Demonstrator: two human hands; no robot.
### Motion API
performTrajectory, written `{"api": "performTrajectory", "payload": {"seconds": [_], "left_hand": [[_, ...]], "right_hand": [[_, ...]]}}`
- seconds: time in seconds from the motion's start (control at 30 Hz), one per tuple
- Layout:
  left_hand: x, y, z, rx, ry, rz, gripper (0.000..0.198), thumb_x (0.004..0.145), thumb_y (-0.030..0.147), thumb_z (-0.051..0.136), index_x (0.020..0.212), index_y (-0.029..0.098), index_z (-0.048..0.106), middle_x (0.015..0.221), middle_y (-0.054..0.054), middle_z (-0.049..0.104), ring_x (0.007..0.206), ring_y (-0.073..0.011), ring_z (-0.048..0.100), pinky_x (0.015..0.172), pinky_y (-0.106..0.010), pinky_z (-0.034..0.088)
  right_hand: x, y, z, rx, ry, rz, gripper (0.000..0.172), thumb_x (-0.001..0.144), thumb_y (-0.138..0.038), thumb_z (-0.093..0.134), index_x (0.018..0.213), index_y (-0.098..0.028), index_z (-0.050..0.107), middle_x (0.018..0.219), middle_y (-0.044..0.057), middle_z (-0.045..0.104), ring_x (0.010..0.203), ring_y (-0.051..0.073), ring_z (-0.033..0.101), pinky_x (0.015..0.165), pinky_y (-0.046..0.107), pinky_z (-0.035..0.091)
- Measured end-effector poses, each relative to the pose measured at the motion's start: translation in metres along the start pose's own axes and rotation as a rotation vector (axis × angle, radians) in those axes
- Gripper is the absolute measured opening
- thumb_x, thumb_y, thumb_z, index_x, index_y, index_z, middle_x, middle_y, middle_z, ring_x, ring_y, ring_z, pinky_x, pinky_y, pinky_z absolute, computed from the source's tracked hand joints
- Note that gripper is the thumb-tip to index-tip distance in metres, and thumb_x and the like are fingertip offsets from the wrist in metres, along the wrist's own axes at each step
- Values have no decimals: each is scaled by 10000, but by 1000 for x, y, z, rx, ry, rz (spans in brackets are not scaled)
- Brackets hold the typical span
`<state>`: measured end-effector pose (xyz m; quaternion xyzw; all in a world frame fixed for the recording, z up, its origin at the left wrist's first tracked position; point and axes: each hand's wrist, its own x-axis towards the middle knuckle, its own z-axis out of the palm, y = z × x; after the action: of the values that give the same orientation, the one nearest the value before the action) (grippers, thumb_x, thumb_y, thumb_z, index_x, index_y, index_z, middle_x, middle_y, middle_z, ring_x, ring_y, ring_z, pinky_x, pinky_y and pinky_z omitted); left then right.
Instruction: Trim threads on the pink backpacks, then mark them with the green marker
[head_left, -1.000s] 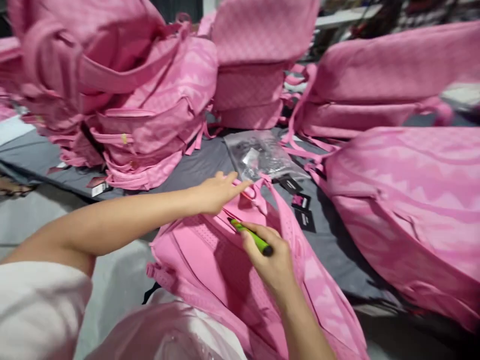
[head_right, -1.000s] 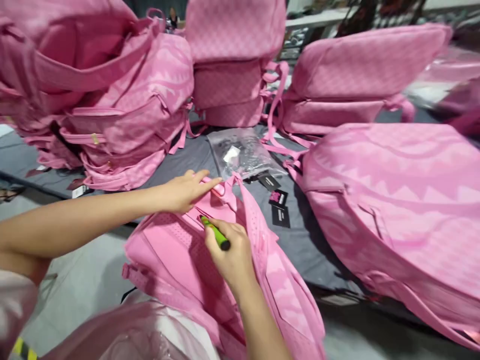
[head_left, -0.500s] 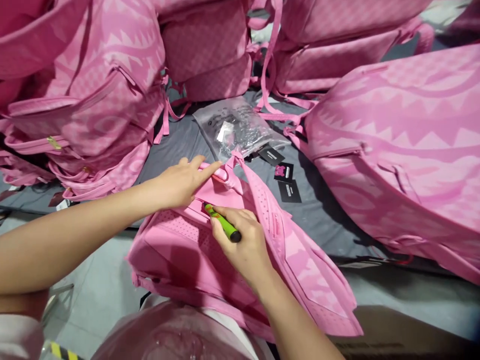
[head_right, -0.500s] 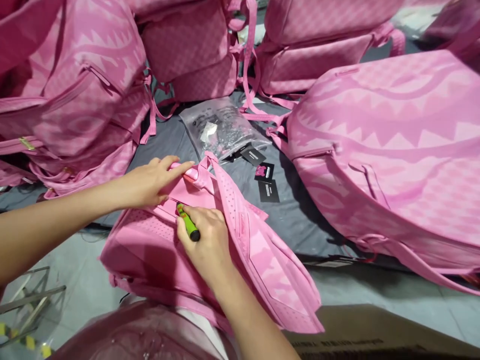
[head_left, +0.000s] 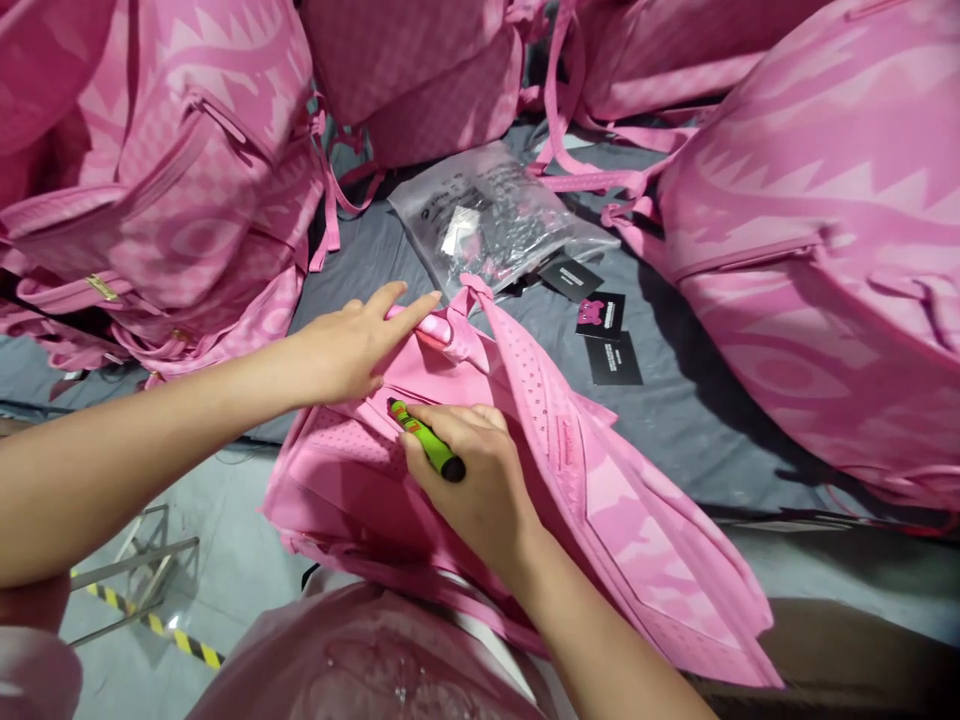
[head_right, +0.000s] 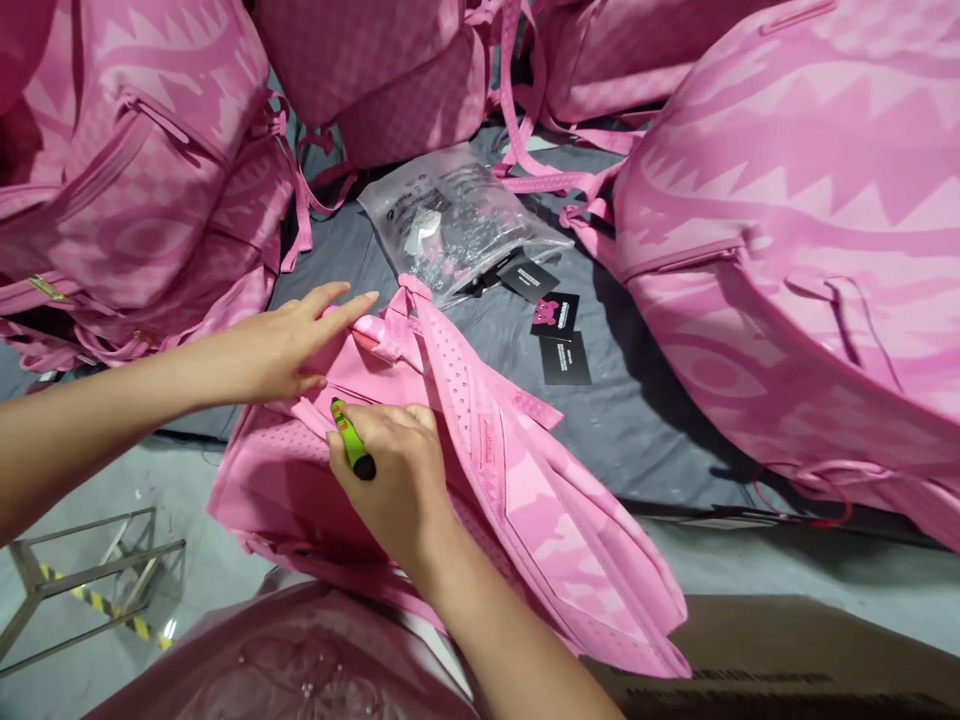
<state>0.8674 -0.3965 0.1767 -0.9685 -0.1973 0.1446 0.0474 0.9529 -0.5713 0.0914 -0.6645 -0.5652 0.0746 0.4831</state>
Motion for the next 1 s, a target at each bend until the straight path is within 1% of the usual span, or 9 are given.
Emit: {"api": "performTrajectory", "payload": {"seconds": [0.07,0.13,0.3,0.37,0.47,0.6,0.73,0.87,1.0], "left_hand": [[1,0,-2,-2,-28,-9,1053,801,215,623,1581,361,-69,1664,-152,85,1330,-331,500,985,-383,459],[2,1,-4,-7,-38,7,1064,795,214,623,1579,367,-80,1662,-151,95,1331,-334,500,982,-385,463],[4,1,-3,13,-25,-7,1023,813,197,600,1581,361,-57,1655,-154,120,1295,-330,530,955,-378,478],[5,1,-3,23,-22,-10,1025,814,201,600,1581,354,-63,1653,-158,121,1283,-327,537,953,-376,477],[7,1,-2,24,-37,-5,1045,804,208,610,1581,357,-73,1654,-159,123,1268,-324,548,961,-382,471],[9,0,-1,21,-20,-7,1030,807,202,603,1582,366,-55,1651,-156,141,1247,-320,562,963,-392,470],[10,2,0,33,-27,-14,1011,811,181,590,1584,360,-37,1648,-158,142,1234,-320,568,936,-387,485],[11,2,1,43,-17,-14,1005,819,189,599,1584,357,-31,1640,-161,158,1219,-328,572,909,-384,498],[11,0,3,33,-4,-7,1017,821,202,617,1578,378,-40,1639,-149,161,1218,-328,569,901,-374,501]], "right_hand": [[0,1,-1,14,1,1,205,897,-214,620,1076,-225,718,1046,26,781,958,215,716,875,385,442],[0,2,0,26,12,-4,215,893,-204,629,1090,-222,713,1065,26,777,985,214,713,887,385,437],[7,-1,7,72,30,-42,177,898,-216,631,1056,-227,711,1084,31,775,1025,213,710,911,390,428],[8,-2,9,48,33,-48,174,904,-217,620,1053,-225,710,1071,35,778,1016,215,714,910,394,421],[7,-1,10,-13,62,-14,177,902,-200,610,1046,-224,712,1053,39,780,983,215,720,899,401,411],[7,-1,11,42,49,-33,159,897,-210,622,1025,-230,713,1047,30,781,975,205,722,907,394,424],[8,-1,11,-11,78,-12,160,885,-187,631,1017,-215,716,1033,37,779,963,213,720,907,399,418],[9,0,9,23,18,-44,172,881,-190,635,1030,-224,715,1046,32,777,979,211,718,903,392,435],[10,0,9,-21,58,-5,171,888,-193,632,1032,-227,718,1047,45,776,983,222,718,916,404,436]]}}
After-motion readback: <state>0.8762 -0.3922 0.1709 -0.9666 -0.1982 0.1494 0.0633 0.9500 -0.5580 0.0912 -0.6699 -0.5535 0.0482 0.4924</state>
